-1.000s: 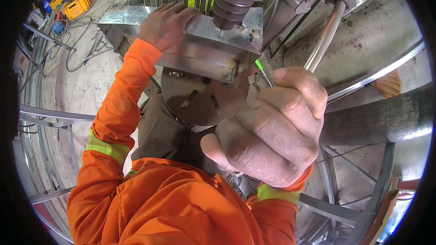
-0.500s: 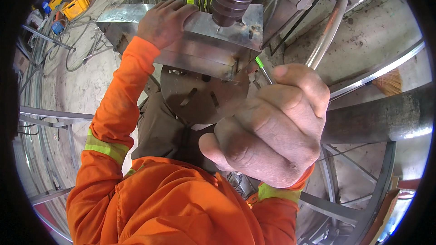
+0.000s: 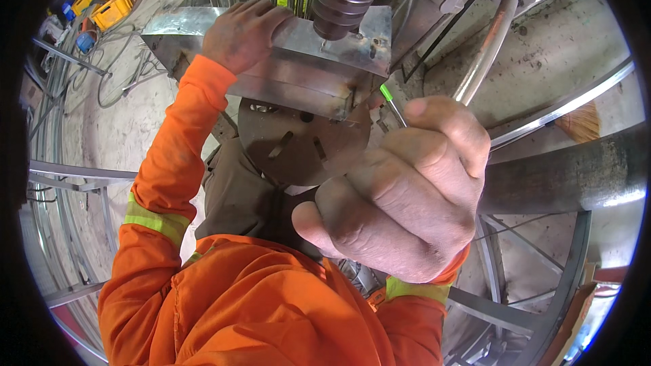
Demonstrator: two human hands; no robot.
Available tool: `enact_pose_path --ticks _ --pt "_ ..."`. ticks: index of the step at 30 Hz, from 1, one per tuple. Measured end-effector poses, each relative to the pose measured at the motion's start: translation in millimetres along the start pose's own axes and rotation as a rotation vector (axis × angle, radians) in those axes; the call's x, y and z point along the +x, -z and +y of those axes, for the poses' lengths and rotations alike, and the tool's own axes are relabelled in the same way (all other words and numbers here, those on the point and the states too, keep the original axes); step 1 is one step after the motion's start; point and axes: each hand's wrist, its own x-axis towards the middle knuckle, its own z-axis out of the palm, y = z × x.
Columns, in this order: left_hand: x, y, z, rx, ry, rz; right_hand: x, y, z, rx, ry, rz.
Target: Drilling holes into a fabricated metal part using a drill press machine.
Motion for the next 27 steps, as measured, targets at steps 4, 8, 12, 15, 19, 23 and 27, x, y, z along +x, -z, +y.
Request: enact_pose_path --ticks 4,8,12,15,19,23,27 --pt "-0.9 1.5 -0.4 0.005 -0.004 0.006 1.0 -0.4 0.5 -0.004 0.003 -0.015" --pt "-0.3 3.2 0.3 0.001 -0.018 0.018 -0.2 -2.0 2.5 0.004 0.023 0.006" --pt "-0.8 2.0 0.2 0.015 -0.01 -0.001 -1.5 -3.5 4.0 0.009 0.044 0.017" --pt "-0.5 1.9 -0.8 0.011 -0.025 -0.006 -1.5 -3.4 4.8 0.011 0.059 0.02" --pt "-0.8 2.1 -1.4 0.015 -0.004 -0.039 -2.5 -5.2 4.3 0.02 0.048 0.026" --pt "0.0 0.6 -2.6 0.006 -0.018 -0.02 -2.5 -3.8 3.8 0.02 0.028 0.018" --pt "1.4 0.6 -3.7 -0.004 -0.026 -0.002 -0.9 -2.0 4.8 0.018 0.041 0.001"
